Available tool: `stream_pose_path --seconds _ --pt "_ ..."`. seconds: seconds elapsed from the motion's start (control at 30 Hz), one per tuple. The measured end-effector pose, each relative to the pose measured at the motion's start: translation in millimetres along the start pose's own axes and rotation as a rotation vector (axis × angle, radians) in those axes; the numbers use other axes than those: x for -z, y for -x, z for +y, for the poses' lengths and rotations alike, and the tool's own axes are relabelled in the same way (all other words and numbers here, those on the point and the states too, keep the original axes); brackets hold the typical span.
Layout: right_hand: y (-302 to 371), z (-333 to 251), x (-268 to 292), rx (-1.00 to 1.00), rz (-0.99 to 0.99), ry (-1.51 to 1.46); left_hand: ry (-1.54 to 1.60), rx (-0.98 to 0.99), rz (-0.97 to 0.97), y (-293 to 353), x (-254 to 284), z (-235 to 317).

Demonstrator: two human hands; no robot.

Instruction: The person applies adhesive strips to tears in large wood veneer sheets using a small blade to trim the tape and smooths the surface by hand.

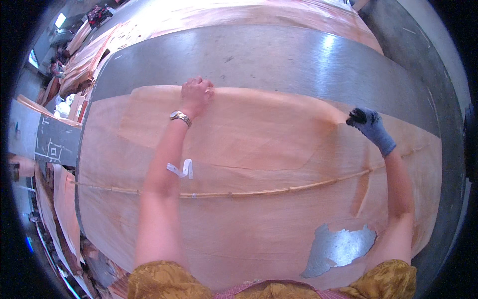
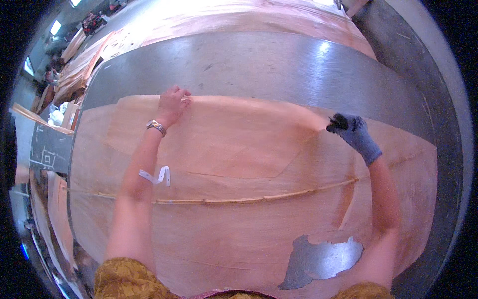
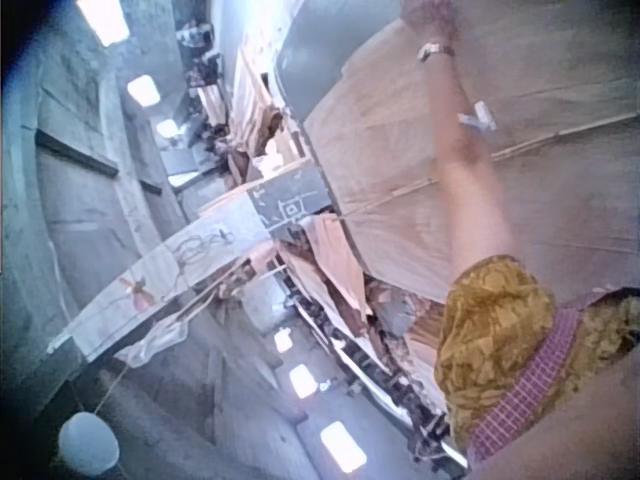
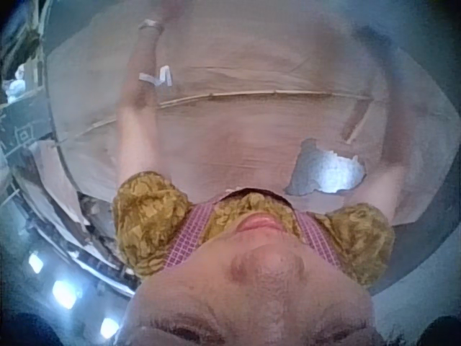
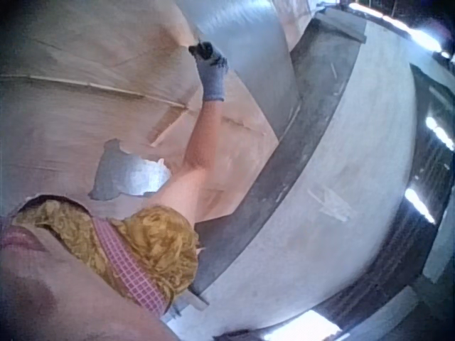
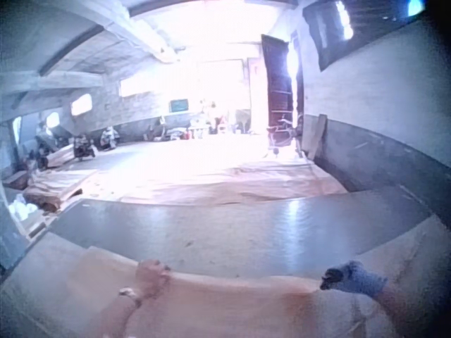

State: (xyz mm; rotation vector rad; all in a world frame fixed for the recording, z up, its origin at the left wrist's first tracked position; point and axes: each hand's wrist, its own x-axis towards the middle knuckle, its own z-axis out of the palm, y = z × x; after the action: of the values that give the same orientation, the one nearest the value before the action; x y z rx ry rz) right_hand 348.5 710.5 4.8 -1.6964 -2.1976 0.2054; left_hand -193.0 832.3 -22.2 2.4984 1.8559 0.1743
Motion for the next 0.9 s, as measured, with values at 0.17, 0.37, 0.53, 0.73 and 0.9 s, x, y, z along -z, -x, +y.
stream_pose_path --seconds 0.17,0.37,0.53,0.73,0.9 --pt "-9 -3 9 -0.078 -0.098 0.174 -0.063 0.129 0.428 47 -10 -27" --pt "-12 -35 -27 0.070 0.214 0.411 -0.347 0.237 0.120 139 16 -34" --pt "10 -117 -81 0.301 -0.036 0.241 -0.192 0.240 0.037 190 59 -32" --pt "10 -111 -103 0.270 -0.014 0.148 0.545 0.495 0.083 182 73 -63" --pt "14 -114 -104 0.206 -0.028 0.199 0.006 0.493 -0.169 196 73 -29"
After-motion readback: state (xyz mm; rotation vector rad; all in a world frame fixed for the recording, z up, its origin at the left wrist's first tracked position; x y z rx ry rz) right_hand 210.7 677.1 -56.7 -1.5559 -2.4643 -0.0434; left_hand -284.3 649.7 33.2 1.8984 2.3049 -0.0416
